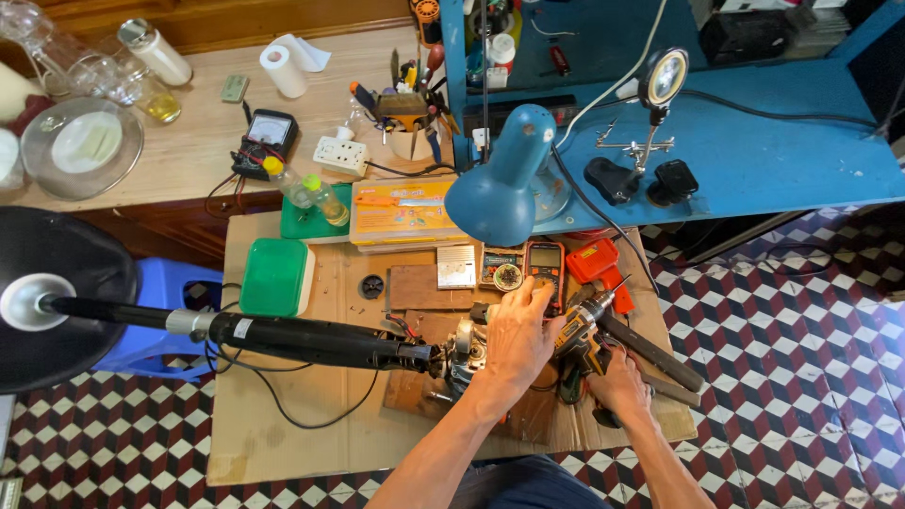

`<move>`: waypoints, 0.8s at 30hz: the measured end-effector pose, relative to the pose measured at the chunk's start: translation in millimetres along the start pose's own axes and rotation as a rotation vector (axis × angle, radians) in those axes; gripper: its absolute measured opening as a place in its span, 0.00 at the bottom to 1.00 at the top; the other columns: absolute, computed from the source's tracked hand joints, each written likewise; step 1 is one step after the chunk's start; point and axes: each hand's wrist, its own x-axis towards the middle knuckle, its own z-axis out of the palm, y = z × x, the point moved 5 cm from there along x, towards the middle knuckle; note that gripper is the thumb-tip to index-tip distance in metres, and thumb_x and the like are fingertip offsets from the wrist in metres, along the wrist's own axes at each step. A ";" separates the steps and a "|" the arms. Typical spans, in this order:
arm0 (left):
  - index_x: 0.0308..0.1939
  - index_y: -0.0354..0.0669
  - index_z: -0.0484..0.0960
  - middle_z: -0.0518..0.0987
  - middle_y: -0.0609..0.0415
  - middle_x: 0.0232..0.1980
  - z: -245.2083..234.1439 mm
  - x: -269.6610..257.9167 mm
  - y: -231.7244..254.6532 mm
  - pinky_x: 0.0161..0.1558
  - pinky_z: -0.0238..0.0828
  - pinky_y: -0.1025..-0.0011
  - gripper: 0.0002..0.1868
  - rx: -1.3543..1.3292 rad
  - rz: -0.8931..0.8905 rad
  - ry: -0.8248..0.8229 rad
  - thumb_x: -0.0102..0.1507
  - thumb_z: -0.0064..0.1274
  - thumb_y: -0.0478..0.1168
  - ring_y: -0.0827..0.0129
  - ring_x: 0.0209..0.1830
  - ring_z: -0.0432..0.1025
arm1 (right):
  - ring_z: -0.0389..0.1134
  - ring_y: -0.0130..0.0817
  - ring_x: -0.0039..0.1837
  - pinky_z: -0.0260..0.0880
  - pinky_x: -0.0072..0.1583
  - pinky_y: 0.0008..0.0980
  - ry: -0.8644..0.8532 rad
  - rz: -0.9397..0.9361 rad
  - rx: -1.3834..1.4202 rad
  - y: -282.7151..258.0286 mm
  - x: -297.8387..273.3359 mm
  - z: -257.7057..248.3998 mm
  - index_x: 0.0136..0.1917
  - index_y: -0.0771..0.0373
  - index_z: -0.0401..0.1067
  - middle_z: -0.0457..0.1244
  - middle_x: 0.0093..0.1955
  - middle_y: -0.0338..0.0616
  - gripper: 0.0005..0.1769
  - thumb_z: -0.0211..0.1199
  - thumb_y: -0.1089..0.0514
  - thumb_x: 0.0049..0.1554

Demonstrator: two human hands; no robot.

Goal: The person repairs a ceiling fan motor by hand, connecting wires and tightening screws. They use a cordless drill to secure components and a multimeter to test electrical connections. The person handles small parts and wires throughout the process.

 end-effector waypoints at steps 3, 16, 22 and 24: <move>0.63 0.35 0.76 0.74 0.37 0.66 -8.2 -17.0 1.3 0.61 0.67 0.55 0.30 -0.115 -0.075 -0.046 0.59 0.64 0.43 0.43 0.62 0.71 | 0.65 0.47 0.71 0.60 0.71 0.51 -0.134 0.007 -0.221 13.8 30.8 43.3 0.73 0.59 0.60 0.63 0.69 0.53 0.45 0.70 0.39 0.49; 0.66 0.37 0.75 0.80 0.43 0.59 -1.2 -54.3 -19.9 0.53 0.76 0.66 0.31 -0.562 -0.483 -0.368 0.61 0.57 0.48 0.59 0.50 0.79 | 0.73 0.54 0.53 0.71 0.57 0.49 0.058 -0.038 0.061 -31.7 -37.6 -40.3 0.55 0.58 0.78 0.72 0.48 0.56 0.29 0.67 0.40 0.45; 0.56 0.35 0.79 0.83 0.44 0.52 4.9 -70.5 -14.4 0.53 0.77 0.69 0.31 -0.602 -0.645 -0.569 0.59 0.61 0.56 0.65 0.50 0.79 | 0.75 0.44 0.48 0.72 0.52 0.44 0.064 0.186 0.543 -46.0 -125.8 -72.5 0.58 0.62 0.78 0.74 0.46 0.56 0.29 0.68 0.42 0.49; 0.58 0.35 0.73 0.79 0.46 0.54 5.5 -74.1 -11.0 0.54 0.73 0.68 0.39 -0.532 -0.644 -0.707 0.56 0.69 0.59 0.66 0.52 0.75 | 0.74 0.42 0.49 0.73 0.52 0.42 0.137 0.211 0.606 -58.0 -155.7 -76.0 0.66 0.58 0.74 0.73 0.48 0.54 0.31 0.64 0.48 0.50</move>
